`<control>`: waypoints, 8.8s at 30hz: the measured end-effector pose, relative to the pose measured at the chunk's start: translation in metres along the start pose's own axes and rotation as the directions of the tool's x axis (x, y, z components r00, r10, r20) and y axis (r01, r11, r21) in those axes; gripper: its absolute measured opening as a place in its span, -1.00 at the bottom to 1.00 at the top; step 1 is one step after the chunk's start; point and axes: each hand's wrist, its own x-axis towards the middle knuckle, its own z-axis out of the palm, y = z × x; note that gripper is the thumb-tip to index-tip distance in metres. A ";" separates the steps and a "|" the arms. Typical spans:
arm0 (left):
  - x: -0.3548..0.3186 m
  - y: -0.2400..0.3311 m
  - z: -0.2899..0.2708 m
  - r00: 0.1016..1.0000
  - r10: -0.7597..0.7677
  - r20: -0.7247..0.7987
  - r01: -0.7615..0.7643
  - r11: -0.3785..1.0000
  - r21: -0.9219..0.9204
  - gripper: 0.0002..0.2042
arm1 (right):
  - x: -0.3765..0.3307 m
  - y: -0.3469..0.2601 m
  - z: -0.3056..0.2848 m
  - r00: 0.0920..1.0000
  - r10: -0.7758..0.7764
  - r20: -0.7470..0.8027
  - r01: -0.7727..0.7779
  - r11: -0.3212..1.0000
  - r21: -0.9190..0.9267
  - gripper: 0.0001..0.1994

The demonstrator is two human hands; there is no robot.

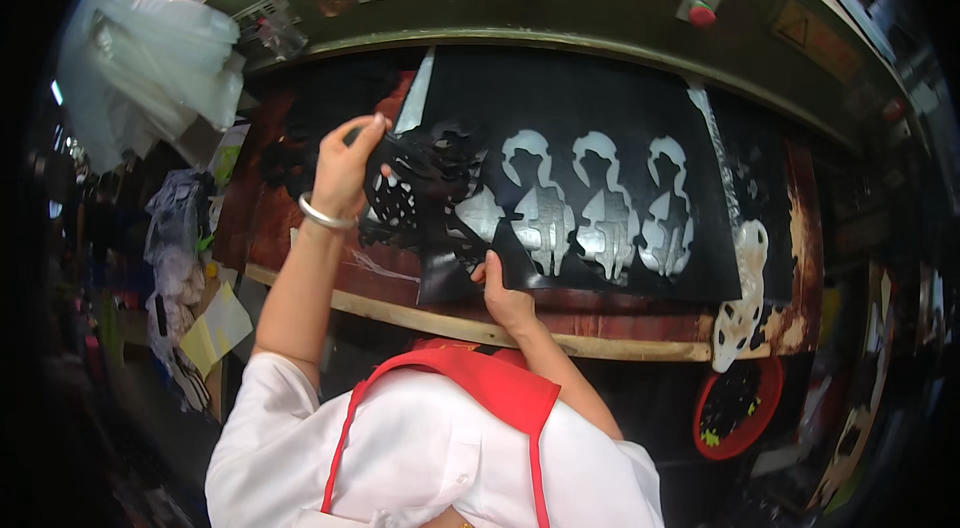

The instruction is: The person uses a die-cutting press to cut black rubber sheets into shoe insole shapes. They place a white template on the sheet, press the machine, remove the cut pieces, and repeat the cycle. The cut insoles are stacked on the table, and the person also handles a plastic bag and a roll of rubber material.

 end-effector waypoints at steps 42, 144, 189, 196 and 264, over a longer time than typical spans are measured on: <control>0.055 -0.074 -0.225 0.799 0.471 0.374 -0.342 -0.155 0.927 -0.85 | -0.048 -0.035 -0.110 0.675 0.530 -0.513 -0.237 0.815 0.530 -0.60; 0.070 -0.145 -0.026 0.999 0.012 0.033 -0.035 0.293 0.956 -0.72 | 0.359 -0.099 -0.192 0.624 -0.650 -0.433 -0.132 0.459 -0.878 -0.02; -0.082 -0.176 -0.063 0.995 0.096 0.008 -0.055 0.489 0.870 -0.82 | 0.188 -0.033 0.025 0.988 -0.072 0.137 0.140 0.792 -0.594 0.04; -0.083 -0.157 -0.068 0.982 0.139 0.131 -0.178 0.423 0.888 -0.88 | 0.203 -0.083 -0.033 0.974 0.207 0.094 -0.225 0.939 0.260 -0.02; -0.013 -0.142 -0.035 0.897 0.383 -0.219 -0.066 0.608 0.791 -0.76 | 0.197 -0.014 -0.070 0.967 -0.186 0.176 0.239 0.407 -0.882 0.01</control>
